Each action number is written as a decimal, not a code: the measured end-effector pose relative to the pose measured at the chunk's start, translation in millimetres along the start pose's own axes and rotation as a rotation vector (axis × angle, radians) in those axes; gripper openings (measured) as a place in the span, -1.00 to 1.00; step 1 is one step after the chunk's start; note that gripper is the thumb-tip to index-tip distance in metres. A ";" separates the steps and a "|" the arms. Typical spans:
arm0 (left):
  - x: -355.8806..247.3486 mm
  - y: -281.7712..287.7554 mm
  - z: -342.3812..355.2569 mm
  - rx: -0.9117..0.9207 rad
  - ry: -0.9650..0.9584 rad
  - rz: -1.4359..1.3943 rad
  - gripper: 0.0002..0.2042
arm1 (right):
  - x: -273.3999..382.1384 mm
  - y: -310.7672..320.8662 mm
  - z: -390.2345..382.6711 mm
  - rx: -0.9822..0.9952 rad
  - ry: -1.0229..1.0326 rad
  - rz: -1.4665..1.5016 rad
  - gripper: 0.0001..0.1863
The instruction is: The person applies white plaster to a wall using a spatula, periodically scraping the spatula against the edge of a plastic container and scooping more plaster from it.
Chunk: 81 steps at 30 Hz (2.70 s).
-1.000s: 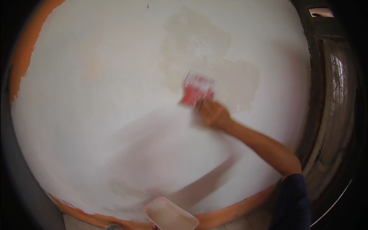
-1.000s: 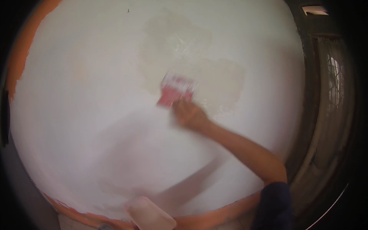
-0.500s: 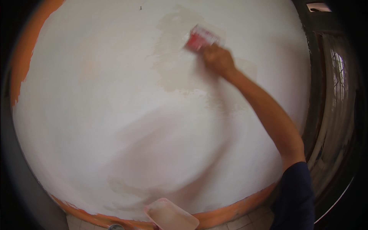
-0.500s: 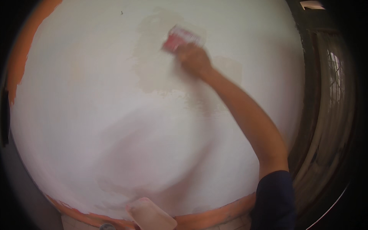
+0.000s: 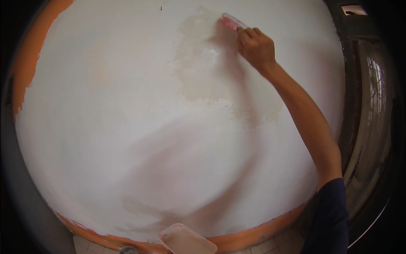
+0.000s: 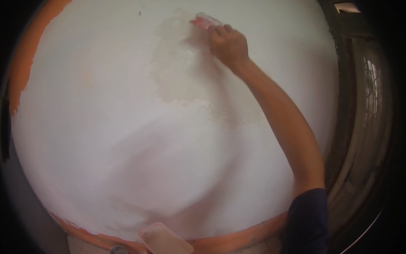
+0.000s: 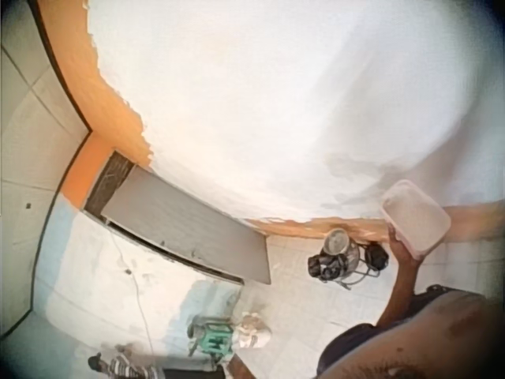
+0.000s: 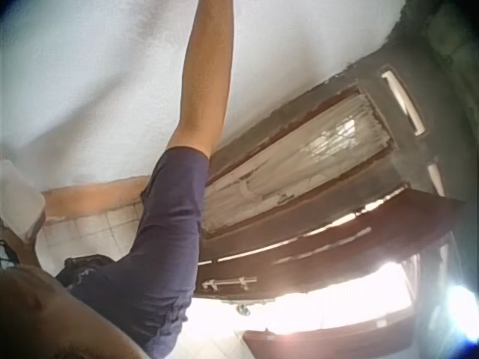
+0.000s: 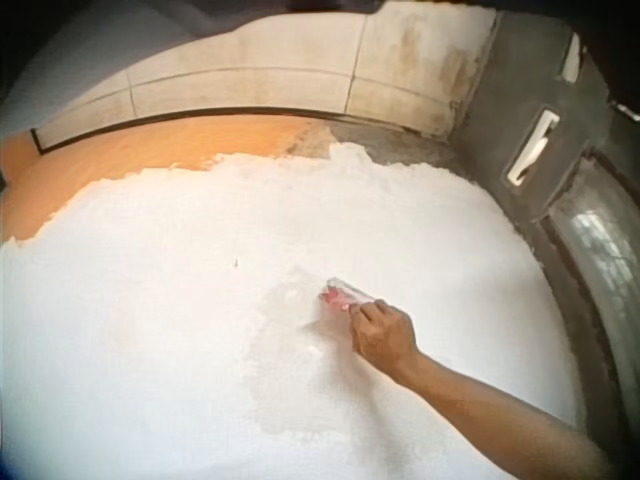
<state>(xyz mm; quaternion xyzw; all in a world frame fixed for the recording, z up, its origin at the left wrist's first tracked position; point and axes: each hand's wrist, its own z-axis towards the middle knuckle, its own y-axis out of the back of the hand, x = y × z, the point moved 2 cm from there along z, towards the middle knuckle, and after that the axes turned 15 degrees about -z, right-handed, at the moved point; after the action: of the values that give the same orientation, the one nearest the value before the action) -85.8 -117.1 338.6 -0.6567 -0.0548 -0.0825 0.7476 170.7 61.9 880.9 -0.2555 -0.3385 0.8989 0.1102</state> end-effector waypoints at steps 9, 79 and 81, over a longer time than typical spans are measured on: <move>5.0 -11.9 -1.4 -0.023 -0.018 0.040 -0.23 | 163.4 122.6 -106.5 0.178 0.324 0.636 -0.70; -137.8 131.3 -44.7 -0.035 -0.088 0.073 -0.21 | 218.5 141.3 -148.5 0.181 0.256 0.214 -0.72; -138.2 136.2 -44.9 -0.051 -0.063 0.039 -0.22 | 295.4 216.6 -192.2 0.177 0.365 0.451 -0.74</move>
<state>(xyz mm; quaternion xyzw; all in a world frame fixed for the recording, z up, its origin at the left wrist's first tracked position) -195.9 -137.7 173.9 -0.6786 -0.0634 -0.0483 0.7302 18.2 116.0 500.3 -0.4709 -0.1683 0.8659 -0.0115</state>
